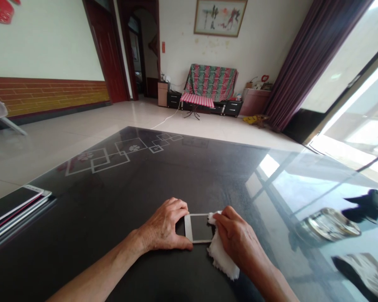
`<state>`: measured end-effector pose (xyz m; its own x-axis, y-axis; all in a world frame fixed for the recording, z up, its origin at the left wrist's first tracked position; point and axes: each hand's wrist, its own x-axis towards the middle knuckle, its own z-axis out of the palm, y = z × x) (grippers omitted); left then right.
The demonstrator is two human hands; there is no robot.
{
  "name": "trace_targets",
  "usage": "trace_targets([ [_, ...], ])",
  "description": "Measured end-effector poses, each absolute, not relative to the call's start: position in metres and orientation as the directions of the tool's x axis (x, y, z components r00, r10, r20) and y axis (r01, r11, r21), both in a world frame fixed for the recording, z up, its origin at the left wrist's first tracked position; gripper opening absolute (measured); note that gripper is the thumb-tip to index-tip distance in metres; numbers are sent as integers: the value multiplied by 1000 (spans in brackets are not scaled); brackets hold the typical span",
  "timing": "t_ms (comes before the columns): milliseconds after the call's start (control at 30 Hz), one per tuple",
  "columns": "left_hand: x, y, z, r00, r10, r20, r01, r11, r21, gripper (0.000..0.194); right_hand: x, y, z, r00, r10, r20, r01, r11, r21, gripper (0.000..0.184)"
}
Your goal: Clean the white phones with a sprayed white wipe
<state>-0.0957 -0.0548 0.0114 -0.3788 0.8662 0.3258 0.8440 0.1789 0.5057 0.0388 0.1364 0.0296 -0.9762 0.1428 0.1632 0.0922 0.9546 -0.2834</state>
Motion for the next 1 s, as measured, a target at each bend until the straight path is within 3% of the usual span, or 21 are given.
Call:
trace_targets([
  [133, -96, -55, 11, -385, 863, 328, 840, 180, 513, 58, 44, 146, 27, -955, 209, 210, 152, 954, -258, 32],
  [633, -96, -56, 13, -384, 865, 323, 837, 178, 518, 58, 29, 103, 28, -977, 75, 201, 19, 963, -268, 25],
  [867, -97, -60, 14, -408, 861, 304, 791, 167, 589, 62, 34, 99, 24, -938, 239, 251, 160, 941, -299, 26],
  [1000, -97, -60, 13, -420, 860, 289, 774, 174, 609, 58, 32, 98, 23, -942, 233, 243, 160, 945, -286, 26],
])
